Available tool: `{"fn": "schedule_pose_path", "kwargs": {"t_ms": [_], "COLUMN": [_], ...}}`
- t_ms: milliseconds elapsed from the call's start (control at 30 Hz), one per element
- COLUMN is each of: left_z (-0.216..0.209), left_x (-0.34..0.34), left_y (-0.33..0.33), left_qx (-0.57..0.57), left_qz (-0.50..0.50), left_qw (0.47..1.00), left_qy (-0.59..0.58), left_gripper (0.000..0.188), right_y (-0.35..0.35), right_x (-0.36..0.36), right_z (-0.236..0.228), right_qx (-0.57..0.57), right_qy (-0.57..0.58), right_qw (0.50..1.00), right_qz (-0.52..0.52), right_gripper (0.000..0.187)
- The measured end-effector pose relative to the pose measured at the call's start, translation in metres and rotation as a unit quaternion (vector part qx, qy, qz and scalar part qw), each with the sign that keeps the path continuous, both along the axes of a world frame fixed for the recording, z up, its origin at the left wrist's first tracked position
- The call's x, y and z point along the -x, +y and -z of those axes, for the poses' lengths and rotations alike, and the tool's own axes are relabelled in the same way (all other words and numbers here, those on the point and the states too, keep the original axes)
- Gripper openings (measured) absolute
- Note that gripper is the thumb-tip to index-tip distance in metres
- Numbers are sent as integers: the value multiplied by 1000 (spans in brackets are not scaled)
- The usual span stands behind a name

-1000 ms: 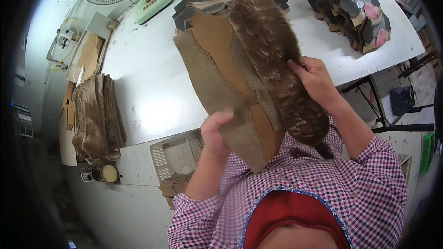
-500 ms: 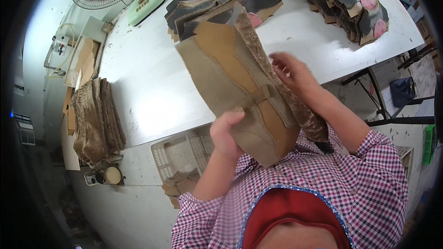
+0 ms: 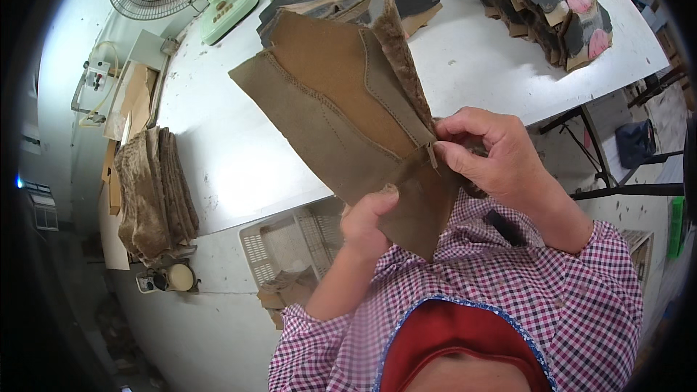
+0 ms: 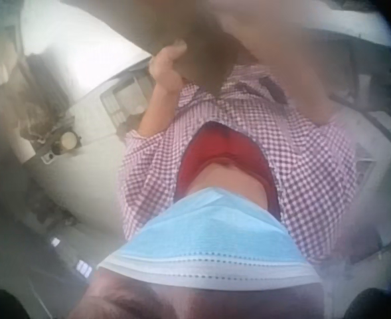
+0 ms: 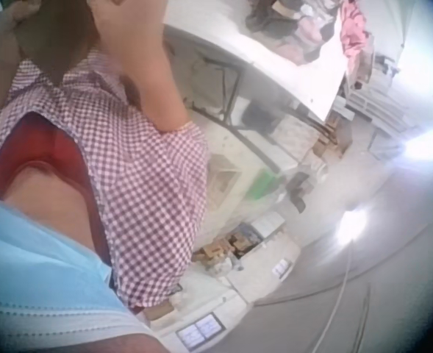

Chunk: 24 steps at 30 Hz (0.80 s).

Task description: The person repeatedly picks up individual fabric pieces from a table, turns them over to inspect both sides, and places them back down. The person handles the pieces one at a time, examining the edges and surfaces before returning them to the pile.

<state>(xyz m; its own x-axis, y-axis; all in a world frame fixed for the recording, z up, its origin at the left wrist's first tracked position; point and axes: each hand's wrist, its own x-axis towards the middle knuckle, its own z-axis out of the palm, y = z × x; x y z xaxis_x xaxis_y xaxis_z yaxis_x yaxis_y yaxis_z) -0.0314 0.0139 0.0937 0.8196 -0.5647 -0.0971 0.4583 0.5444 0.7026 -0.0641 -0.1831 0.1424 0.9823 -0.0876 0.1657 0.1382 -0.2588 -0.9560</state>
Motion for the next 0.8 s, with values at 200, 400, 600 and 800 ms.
{"fn": "schedule_pose_path", "kwargs": {"t_ms": [200,400,600,800], "left_z": [9,10,24,-3], "left_x": [3,10,16,-38], "left_y": [-4,-12,-7,18], "left_qx": [-39,-95,-97,155], "left_qz": [-3,25,-46,-35], "left_qw": [999,993,993,986], "left_qy": [-17,-69,-59,-53], "left_gripper": [59,55,66,67], "right_y": [8,20,7,-8], "right_x": [8,9,3,3], "right_z": [1,22,24,34], "right_qx": [11,-14,63,142], "right_qy": [1,-65,-108,-179], "right_qw": [999,996,992,971], "right_qz": [33,62,28,-66], "right_gripper": [11,11,8,16]}}
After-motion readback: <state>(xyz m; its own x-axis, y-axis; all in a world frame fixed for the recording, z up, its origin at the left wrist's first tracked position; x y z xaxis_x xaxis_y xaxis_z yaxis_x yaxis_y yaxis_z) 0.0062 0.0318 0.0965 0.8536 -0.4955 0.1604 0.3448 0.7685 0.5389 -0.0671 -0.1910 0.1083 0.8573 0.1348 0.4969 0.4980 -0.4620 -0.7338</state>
